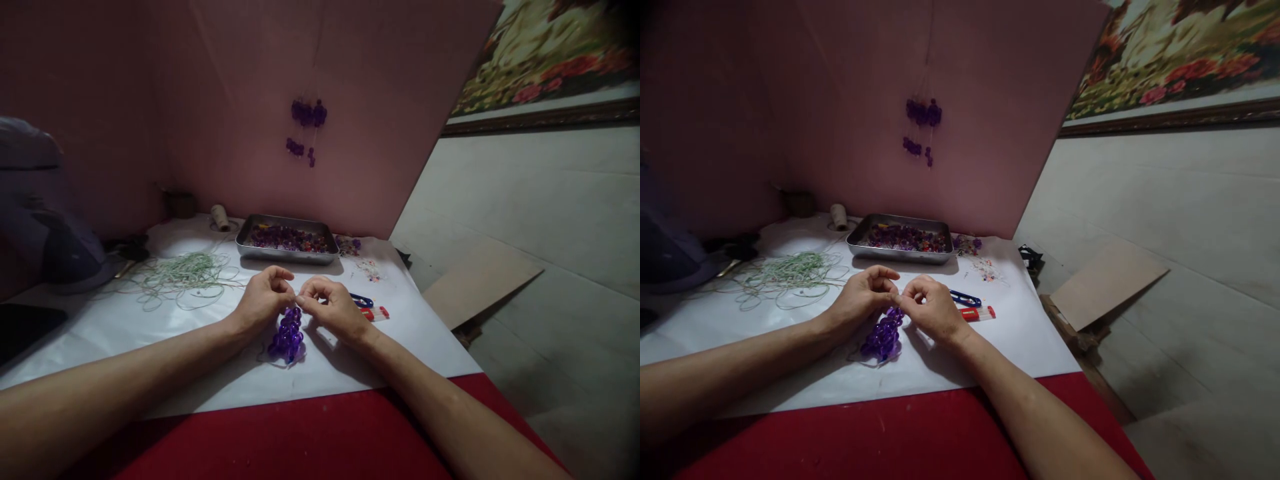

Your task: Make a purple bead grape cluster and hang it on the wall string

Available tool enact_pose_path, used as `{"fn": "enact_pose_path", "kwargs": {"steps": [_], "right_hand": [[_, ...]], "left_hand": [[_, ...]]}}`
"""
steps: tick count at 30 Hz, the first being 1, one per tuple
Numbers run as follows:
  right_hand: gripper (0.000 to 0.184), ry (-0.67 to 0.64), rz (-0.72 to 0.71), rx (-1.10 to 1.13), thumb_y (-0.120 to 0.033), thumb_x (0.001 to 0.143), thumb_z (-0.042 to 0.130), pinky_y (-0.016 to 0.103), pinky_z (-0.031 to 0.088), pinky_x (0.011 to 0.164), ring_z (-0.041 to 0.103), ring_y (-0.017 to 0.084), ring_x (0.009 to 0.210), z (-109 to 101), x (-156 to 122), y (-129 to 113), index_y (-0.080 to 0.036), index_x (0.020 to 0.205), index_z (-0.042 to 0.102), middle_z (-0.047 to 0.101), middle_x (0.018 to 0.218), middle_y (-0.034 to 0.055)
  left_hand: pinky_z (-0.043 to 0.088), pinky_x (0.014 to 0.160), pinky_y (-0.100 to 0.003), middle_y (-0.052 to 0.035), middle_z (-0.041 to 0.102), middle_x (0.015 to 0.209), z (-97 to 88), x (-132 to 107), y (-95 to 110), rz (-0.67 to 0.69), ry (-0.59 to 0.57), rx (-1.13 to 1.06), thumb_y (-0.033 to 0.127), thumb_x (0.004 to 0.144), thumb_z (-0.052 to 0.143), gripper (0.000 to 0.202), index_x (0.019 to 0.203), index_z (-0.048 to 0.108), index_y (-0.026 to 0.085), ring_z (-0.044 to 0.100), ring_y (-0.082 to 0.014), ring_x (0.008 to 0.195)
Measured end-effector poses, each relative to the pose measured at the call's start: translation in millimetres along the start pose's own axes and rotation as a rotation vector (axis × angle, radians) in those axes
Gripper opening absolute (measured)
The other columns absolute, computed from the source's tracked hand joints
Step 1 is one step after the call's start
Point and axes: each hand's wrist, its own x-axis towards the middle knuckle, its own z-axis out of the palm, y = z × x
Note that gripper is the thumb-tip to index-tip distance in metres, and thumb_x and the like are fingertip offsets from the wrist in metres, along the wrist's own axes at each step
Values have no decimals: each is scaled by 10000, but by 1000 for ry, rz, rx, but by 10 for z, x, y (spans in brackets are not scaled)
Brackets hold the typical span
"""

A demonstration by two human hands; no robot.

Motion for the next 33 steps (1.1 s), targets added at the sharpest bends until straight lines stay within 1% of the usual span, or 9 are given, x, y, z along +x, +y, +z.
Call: {"fn": "enact_pose_path", "kwargs": {"steps": [3, 5, 7, 9, 14, 17, 20, 27, 33], "right_hand": [[226, 9, -30, 226, -272, 744, 644, 297, 450, 683, 578, 169, 794, 47, -12, -1, -192, 569, 525, 643, 835, 49], [181, 15, 45, 311, -265, 737, 632, 286, 450, 635, 570, 158, 727, 64, -23, -19, -193, 591, 553, 627, 769, 32], [146, 29, 142, 344, -276, 735, 632, 270, 425, 561, 527, 139, 621, 68, -33, -43, -193, 625, 587, 574, 648, 0], [125, 39, 200, 371, -288, 720, 655, 259, 403, 519, 505, 131, 575, 65, -40, -61, -188, 656, 615, 552, 596, -14], [109, 69, 209, 429, -258, 677, 697, 270, 428, 557, 541, 130, 605, 72, -35, -61, -169, 733, 669, 645, 701, 22], [116, 102, 191, 430, -255, 666, 712, 284, 443, 610, 544, 130, 624, 91, -23, -41, -164, 705, 651, 635, 693, 16], [125, 134, 174, 409, -249, 660, 708, 283, 441, 610, 531, 128, 618, 104, -17, -16, -173, 705, 619, 604, 672, -3], [104, 213, 98, 220, -198, 685, 648, 299, 461, 663, 563, 149, 677, 95, -44, -32, -189, 759, 577, 603, 718, -2], [96, 273, 112, 118, -146, 685, 623, 313, 467, 679, 570, 155, 666, 97, -56, -61, -184, 762, 580, 611, 714, 6]], "left_hand": [[373, 492, -231, 46, 600, 547, -2, 1, 4, -3, -7, 0, 97, 485, 685, 401, 856, 541, 137, 503, -94, 471], [380, 505, -234, 42, 600, 553, -6, 0, 8, 1, -19, 2, 102, 492, 689, 396, 859, 545, 137, 515, -101, 488], [390, 516, -238, 41, 598, 558, -7, -3, 14, 4, -28, 3, 104, 500, 694, 394, 865, 548, 138, 519, -102, 498], [391, 514, -239, 44, 591, 553, -5, -8, 23, 0, -27, 2, 102, 500, 698, 389, 857, 548, 141, 516, -102, 496], [388, 501, -237, 41, 589, 547, 7, -21, 39, -3, -5, -19, 94, 494, 703, 391, 849, 546, 138, 514, -102, 487], [386, 493, -235, 45, 589, 538, 9, -25, 37, -1, -5, -26, 86, 492, 702, 397, 851, 541, 136, 504, -97, 471], [390, 489, -237, 45, 596, 548, 8, -24, 36, 0, -4, -26, 79, 492, 704, 404, 856, 538, 138, 509, -98, 468], [340, 439, -226, 48, 586, 508, 13, -35, 73, -12, 7, -16, 71, 494, 691, 387, 841, 537, 144, 475, -90, 422], [328, 436, -220, 49, 592, 513, 10, -34, 64, -10, 8, -4, 64, 498, 677, 383, 844, 536, 148, 472, -88, 421]]}}
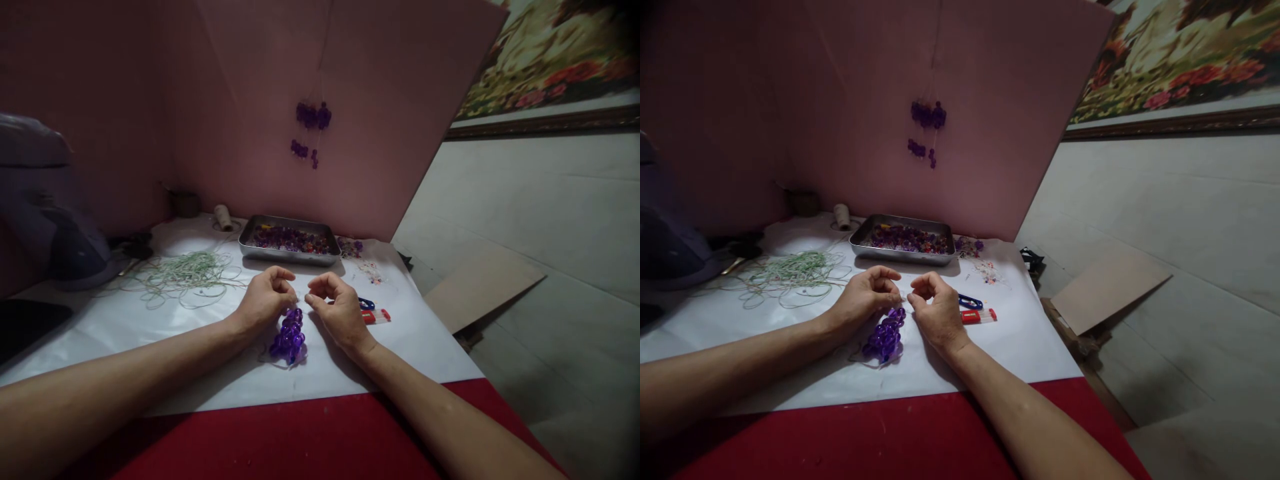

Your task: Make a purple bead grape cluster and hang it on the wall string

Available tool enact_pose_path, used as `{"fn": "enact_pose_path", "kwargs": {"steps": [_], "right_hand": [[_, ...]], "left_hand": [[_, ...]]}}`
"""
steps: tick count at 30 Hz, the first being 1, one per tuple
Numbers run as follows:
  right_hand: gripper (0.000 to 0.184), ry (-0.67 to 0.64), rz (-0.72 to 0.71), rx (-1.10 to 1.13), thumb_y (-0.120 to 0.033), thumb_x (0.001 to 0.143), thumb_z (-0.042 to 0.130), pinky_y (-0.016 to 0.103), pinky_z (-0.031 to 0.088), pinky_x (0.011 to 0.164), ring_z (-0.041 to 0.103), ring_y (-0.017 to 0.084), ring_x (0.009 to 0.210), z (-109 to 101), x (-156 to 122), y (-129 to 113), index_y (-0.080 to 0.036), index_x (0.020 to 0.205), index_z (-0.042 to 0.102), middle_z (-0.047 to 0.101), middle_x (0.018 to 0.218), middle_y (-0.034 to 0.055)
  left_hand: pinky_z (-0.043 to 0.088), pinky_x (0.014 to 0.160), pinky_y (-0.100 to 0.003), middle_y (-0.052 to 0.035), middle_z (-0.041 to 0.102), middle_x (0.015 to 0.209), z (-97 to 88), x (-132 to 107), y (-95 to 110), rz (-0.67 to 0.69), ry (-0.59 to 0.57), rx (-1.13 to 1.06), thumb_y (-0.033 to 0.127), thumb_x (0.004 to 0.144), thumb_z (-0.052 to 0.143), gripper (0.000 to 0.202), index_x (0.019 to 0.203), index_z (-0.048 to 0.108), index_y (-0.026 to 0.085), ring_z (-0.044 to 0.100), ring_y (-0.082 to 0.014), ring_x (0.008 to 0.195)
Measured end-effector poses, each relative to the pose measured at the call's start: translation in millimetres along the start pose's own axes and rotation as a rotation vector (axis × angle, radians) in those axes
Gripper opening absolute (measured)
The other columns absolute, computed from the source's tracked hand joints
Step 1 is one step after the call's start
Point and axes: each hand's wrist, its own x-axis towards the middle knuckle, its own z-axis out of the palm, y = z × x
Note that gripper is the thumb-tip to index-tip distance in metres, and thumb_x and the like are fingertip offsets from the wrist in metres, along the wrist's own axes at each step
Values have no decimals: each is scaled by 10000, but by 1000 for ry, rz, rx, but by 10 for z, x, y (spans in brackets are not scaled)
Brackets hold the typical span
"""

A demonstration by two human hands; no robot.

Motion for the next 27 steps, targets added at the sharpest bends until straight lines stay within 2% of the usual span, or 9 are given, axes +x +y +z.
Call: {"fn": "enact_pose_path", "kwargs": {"steps": [5, 15, 22, 27], "right_hand": [[94, -7, 4, -66, -143, 697, 616, 309, 463, 659, 577, 160, 648, 11, -20, -7, -190, 770, 579, 625, 696, 7], [82, -5, -55, -152, -130, 725, 605, 298, 449, 641, 577, 157, 639, 26, -48, -1, -193, 776, 591, 634, 691, 4], [87, -37, 75, -49, -185, 710, 656, 315, 480, 639, 605, 173, 666, 41, -30, 47, -152, 789, 671, 686, 743, 56], [74, -98, 150, 18, -204, 717, 645, 300, 447, 561, 551, 148, 562, 49, -14, 100, -147, 724, 691, 646, 628, 38]], "left_hand": [[368, 471, -228, 44, 599, 527, -10, 14, -33, 14, -4, 10, 80, 505, 681, 368, 840, 547, 151, 496, -96, 446], [365, 488, -234, 42, 590, 559, -8, -2, -43, 44, 2, 91, 97, 543, 688, 334, 849, 563, 144, 500, -101, 482], [405, 536, -249, 41, 590, 565, -11, 15, -56, 79, -37, 109, 117, 554, 717, 322, 837, 565, 150, 529, -113, 519], [415, 531, -254, 25, 609, 567, -10, 24, -80, 93, -62, 87, 124, 563, 725, 304, 830, 582, 145, 536, -119, 519]]}}
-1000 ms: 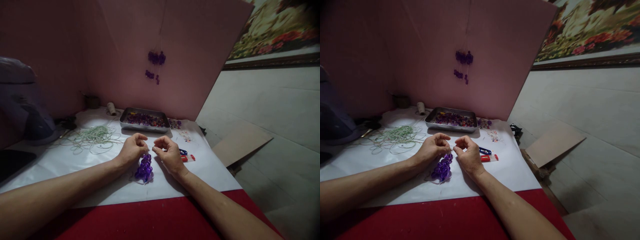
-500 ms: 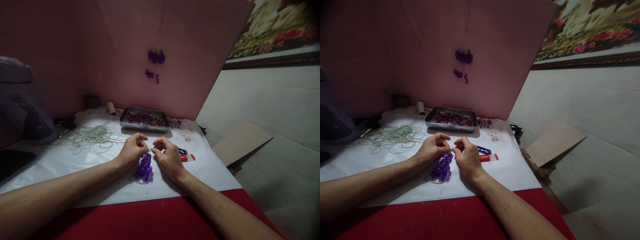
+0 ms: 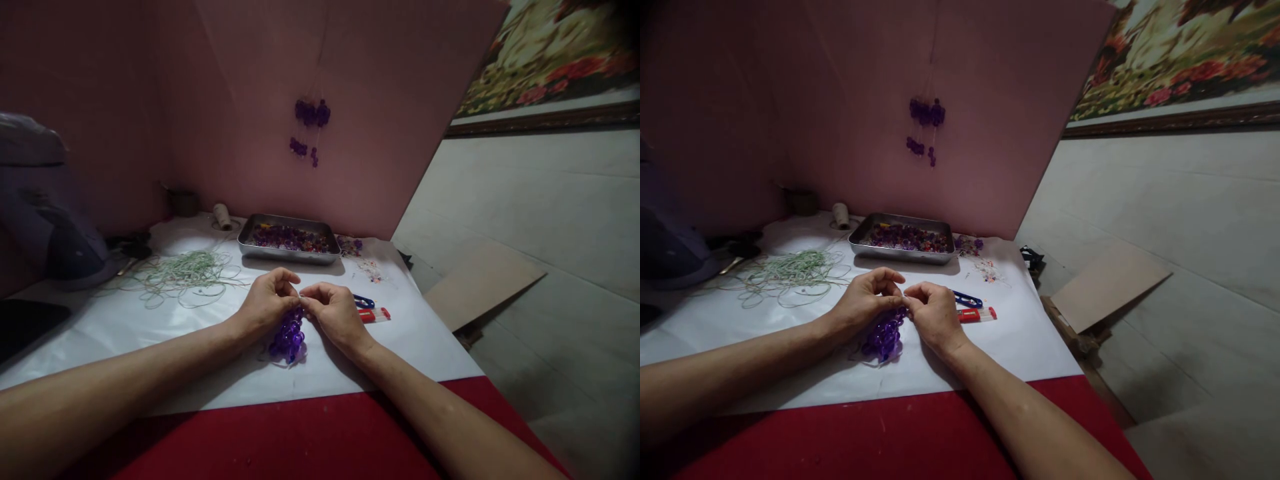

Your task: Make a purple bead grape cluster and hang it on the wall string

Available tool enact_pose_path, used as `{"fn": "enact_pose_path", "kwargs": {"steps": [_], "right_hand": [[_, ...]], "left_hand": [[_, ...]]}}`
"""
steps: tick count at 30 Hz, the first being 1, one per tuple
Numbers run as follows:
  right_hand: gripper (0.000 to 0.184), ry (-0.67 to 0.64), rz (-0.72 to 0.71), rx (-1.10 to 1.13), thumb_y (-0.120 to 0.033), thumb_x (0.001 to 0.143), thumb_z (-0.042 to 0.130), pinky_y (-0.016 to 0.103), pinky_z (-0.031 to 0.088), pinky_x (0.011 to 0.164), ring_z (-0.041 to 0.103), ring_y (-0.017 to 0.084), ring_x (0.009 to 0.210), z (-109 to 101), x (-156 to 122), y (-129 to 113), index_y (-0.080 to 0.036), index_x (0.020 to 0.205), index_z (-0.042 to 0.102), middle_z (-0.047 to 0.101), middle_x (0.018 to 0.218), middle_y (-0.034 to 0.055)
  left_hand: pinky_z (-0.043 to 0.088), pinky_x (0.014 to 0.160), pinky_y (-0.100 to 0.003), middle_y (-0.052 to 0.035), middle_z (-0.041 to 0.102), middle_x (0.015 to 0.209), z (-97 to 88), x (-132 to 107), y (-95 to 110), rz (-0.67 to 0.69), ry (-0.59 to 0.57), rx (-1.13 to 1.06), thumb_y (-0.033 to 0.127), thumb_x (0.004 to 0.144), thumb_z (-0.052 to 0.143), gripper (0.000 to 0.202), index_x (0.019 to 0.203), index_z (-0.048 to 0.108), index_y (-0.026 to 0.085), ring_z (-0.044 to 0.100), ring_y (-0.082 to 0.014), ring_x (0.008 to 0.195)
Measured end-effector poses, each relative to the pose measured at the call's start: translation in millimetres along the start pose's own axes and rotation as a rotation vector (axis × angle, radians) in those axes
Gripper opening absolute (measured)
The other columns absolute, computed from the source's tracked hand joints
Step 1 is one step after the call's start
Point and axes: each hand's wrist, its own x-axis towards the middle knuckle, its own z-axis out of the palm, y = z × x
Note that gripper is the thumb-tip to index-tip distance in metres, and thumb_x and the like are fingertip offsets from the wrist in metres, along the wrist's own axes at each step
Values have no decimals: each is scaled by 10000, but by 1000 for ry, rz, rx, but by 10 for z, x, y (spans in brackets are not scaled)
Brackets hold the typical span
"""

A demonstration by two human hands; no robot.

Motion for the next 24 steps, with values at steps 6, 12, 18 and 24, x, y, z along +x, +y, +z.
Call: {"fn": "enact_pose_path", "kwargs": {"steps": [6, 12, 18, 24], "right_hand": [[99, -18, -3, -24, -208, 743, 603, 280, 407, 529, 505, 131, 511, -3, 4, -16, -154, 678, 654, 575, 540, 2], [107, 3, -17, -60, -213, 753, 578, 284, 413, 549, 517, 137, 528, -3, 9, -18, -165, 666, 619, 588, 569, 10], [118, 9, -12, -47, -235, 752, 587, 271, 395, 532, 495, 132, 523, -3, 6, -23, -168, 656, 606, 570, 560, -1], [124, 4, -13, -54, -247, 756, 592, 268, 398, 540, 500, 136, 550, 1, 8, -4, -165, 666, 619, 590, 590, 13]], "left_hand": [[445, 569, -271, -3, 637, 605, 10, -14, 11, -7, 18, 26, 107, 582, 693, 185, 753, 627, 138, 577, -141, 566], [461, 657, -296, -40, 683, 691, -13, -7, -35, 45, 110, 183, 127, 662, 626, 91, 720, 691, 154, 603, -168, 661], [429, 629, -299, -45, 695, 698, -7, -20, 36, 106, 82, 413, 160, 689, 584, 129, 684, 713, 162, 580, -180, 650], [397, 658, -318, -27, 617, 596, -7, -8, 34, 121, 60, 625, 179, 717, 549, 151, 598, 643, 173, 540, -191, 665]]}}
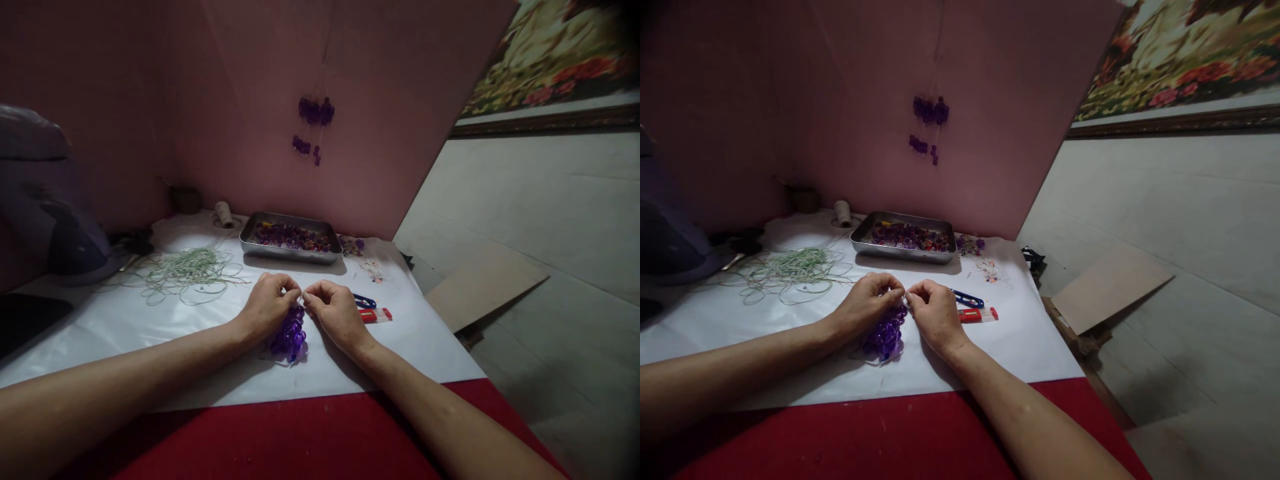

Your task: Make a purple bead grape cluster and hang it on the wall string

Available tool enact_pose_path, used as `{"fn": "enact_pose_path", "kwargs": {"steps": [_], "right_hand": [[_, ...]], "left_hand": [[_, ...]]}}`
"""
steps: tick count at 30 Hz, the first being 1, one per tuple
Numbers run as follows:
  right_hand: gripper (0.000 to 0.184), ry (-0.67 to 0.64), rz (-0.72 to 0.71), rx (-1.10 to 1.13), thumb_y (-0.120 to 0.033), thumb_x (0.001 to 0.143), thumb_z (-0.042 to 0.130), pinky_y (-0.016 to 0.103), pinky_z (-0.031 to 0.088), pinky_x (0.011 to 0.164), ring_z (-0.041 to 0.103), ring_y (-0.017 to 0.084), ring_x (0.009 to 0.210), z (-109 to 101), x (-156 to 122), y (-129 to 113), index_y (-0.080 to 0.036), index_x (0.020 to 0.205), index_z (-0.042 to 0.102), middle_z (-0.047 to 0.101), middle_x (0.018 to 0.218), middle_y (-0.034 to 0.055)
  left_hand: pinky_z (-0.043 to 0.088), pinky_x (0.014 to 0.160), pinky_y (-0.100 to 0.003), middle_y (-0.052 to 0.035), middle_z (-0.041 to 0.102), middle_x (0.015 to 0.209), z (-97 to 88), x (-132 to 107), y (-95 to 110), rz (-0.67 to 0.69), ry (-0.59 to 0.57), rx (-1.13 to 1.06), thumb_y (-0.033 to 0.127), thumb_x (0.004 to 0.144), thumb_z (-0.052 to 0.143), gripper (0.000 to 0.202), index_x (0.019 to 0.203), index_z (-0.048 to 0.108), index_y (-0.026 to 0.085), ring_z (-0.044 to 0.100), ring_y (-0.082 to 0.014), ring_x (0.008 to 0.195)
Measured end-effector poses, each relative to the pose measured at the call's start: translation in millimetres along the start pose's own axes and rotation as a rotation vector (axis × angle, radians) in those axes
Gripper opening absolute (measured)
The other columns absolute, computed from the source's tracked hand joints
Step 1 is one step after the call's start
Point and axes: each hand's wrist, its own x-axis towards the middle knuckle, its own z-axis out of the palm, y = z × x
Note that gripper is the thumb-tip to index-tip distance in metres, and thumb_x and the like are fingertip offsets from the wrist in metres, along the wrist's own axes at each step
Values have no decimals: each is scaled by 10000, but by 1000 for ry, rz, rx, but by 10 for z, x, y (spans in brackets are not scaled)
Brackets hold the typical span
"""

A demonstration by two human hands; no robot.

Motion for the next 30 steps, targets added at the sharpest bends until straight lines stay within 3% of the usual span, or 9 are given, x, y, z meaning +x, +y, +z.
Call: {"fn": "enact_pose_path", "kwargs": {"steps": [11, 30], "right_hand": [[104, 26, -7, -87, -210, 735, 559, 283, 424, 578, 533, 151, 575, -16, 12, -10, -178, 640, 586, 606, 604, 15], [67, 19, 49, 36, -215, 704, 575, 294, 454, 564, 571, 155, 529, 0, 25, 51, -172, 660, 601, 611, 557, 13]], "left_hand": [[370, 616, -300, -12, 561, 616, 43, 28, -78, -45, 81, 35, 180, 769, 470, 144, 647, 545, 191, 498, -168, 624], [381, 652, -326, -18, 566, 633, 23, 33, -84, -88, 157, 174, 168, 795, 488, 149, 657, 538, 197, 515, -180, 640]]}}
